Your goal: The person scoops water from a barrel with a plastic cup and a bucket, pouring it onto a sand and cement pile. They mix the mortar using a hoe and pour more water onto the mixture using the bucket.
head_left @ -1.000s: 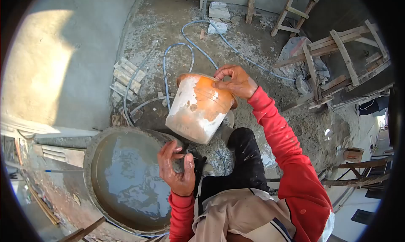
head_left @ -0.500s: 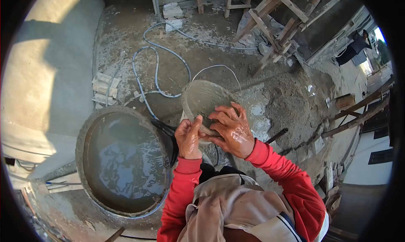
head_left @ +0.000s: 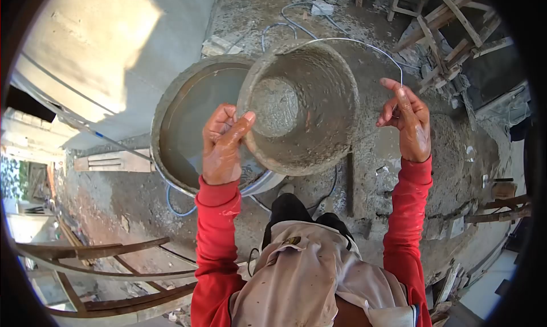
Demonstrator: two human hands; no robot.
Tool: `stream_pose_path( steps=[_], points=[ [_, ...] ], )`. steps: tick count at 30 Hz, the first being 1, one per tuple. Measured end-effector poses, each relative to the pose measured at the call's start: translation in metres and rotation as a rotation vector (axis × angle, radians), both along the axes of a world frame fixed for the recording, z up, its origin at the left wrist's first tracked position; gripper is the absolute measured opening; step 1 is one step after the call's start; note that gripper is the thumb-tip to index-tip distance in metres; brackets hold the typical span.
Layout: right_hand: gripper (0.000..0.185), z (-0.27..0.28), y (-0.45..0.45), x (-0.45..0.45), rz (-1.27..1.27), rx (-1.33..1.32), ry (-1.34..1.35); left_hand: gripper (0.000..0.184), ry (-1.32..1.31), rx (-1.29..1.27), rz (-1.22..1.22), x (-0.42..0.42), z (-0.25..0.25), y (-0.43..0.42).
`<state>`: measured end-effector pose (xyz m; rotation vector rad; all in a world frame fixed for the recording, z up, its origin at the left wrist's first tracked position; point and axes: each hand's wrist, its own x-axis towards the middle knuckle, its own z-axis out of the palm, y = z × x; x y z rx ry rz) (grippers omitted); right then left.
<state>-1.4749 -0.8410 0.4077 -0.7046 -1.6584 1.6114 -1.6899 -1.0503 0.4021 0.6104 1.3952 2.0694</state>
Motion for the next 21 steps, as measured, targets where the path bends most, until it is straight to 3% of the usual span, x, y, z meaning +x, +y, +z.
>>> stream_pose_path(
  steps=[5,10,15,19,21],
  points=[
    [0.035,-0.002,-0.054,-0.143,0.415,-0.108,0.221,0.016,0.186,-0.109,0.248,-0.096,0.019,-0.096],
    [0.030,-0.079,-0.100,-0.259,0.604,-0.315,-0.053,0.017,0.266,-0.342,0.210,-0.182,-0.040,-0.116],
    [0.027,-0.165,-0.109,-0.285,0.546,-0.443,-0.249,0.022,0.321,-0.617,0.286,-0.237,-0.139,-0.100],
    [0.026,-0.193,-0.100,-0.276,0.442,-0.505,-0.339,0.023,0.269,-0.671,0.264,-0.240,-0.174,-0.076],
    [0.026,-0.203,-0.098,-0.271,0.392,-0.515,-0.340,0.022,0.282,-0.579,0.183,-0.237,-0.182,-0.070]
  ],
)
